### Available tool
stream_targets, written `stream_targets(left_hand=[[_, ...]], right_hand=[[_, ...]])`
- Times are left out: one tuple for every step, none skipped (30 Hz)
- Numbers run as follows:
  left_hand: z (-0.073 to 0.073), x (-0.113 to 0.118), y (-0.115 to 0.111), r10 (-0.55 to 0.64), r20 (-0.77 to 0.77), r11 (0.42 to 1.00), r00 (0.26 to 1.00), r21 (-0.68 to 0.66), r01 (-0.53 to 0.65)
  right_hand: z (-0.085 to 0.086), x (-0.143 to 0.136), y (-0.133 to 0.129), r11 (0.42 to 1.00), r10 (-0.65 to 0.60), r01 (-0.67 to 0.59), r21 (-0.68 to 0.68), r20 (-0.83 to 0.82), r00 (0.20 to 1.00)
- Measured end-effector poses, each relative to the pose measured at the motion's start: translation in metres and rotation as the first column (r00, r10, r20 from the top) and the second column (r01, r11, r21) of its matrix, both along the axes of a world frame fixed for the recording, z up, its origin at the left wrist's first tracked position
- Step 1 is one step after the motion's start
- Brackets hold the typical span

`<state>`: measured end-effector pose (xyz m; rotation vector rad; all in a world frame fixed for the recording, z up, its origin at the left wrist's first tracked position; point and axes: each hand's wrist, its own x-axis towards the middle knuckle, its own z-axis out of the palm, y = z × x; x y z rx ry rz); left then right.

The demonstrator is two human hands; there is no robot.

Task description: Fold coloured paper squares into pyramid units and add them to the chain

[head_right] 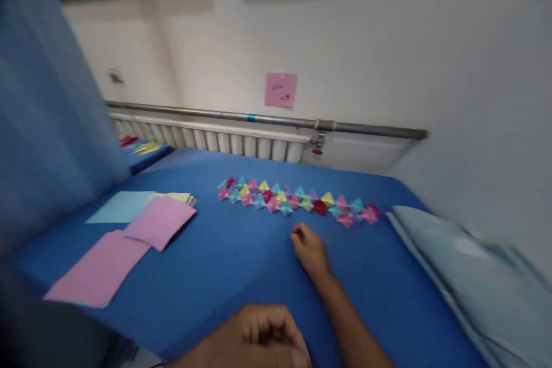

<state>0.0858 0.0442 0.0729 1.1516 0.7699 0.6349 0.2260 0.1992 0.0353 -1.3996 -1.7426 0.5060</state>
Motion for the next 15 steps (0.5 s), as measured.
stream_targets(left_hand=[[0.011, -0.018, 0.004, 0.141, -0.036, 0.989, 0.989, -0.04, -0.143], [0.018, -0.037, 0.007, 0.305, -0.069, 0.951, 0.95, -0.031, -0.308], [0.021, -0.058, 0.008, 0.445, -0.101, 0.895, 0.89, 0.012, -0.446], [0.021, -0.081, 0.008, 0.572, -0.13, 0.82, 0.81, 0.082, -0.566], [0.018, -0.104, 0.007, 0.684, -0.182, 0.73, 0.706, 0.18, -0.66], [0.014, -0.129, 0.005, 0.783, -0.254, 0.622, 0.567, 0.304, -0.722], [0.008, -0.155, 0.003, 0.86, -0.335, 0.504, 0.385, 0.442, -0.742], [0.001, -0.181, 0.002, 0.894, -0.409, 0.403, 0.18, 0.562, -0.722], [-0.005, -0.206, 0.002, 0.9, -0.431, 0.342, 0.071, 0.596, -0.727], [-0.01, -0.23, 0.004, 0.895, -0.447, 0.306, 0.004, 0.607, -0.733], [-0.015, -0.252, 0.007, 0.883, -0.466, 0.277, -0.053, 0.61, -0.742], [-0.019, -0.271, 0.012, 0.865, -0.493, 0.258, -0.097, 0.601, -0.757], [-0.022, -0.286, 0.018, 0.842, -0.527, 0.257, -0.113, 0.577, -0.775], [-0.025, -0.299, 0.025, 0.819, -0.563, 0.269, -0.11, 0.547, -0.793], [-0.028, -0.309, 0.032, 0.799, -0.593, 0.288, -0.094, 0.516, -0.807]], right_hand=[[0.001, -0.001, 0.002, 1.0, 0.0, 0.0, -0.01, -0.005, 1.0], [0.001, -0.002, 0.004, 1.0, -0.005, 0.004, -0.02, -0.008, 1.0], [0.0, -0.002, 0.006, 0.999, 0.013, -0.013, -0.032, -0.014, 1.0], [0.0, -0.003, 0.009, 0.999, 0.018, -0.019, -0.045, -0.012, 1.0], [0.0, -0.003, 0.011, 0.997, 0.014, -0.012, -0.079, 0.016, 1.0], [0.0, -0.004, 0.012, 0.994, -0.006, 0.011, -0.107, 0.049, 0.999], [0.0, -0.004, 0.012, 0.991, -0.019, 0.029, -0.128, 0.074, 0.997], [0.0, -0.004, 0.012, 0.989, -0.026, 0.039, -0.145, 0.093, 0.995], [0.001, -0.004, 0.011, 0.986, -0.03, 0.047, -0.157, 0.109, 0.994], [0.001, -0.005, 0.01, 0.985, -0.034, 0.054, -0.165, 0.125, 0.992], [0.003, -0.005, 0.009, 0.983, -0.036, 0.06, -0.171, 0.139, 0.99], [0.004, -0.006, 0.008, 0.982, -0.037, 0.064, -0.175, 0.152, 0.988], [0.005, -0.007, 0.007, 0.982, -0.039, 0.068, -0.177, 0.16, 0.986], [0.007, -0.008, 0.006, 0.982, -0.04, 0.069, -0.177, 0.165, 0.986], [0.008, -0.009, 0.005, 0.982, -0.038, 0.067, -0.175, 0.167, 0.985]])
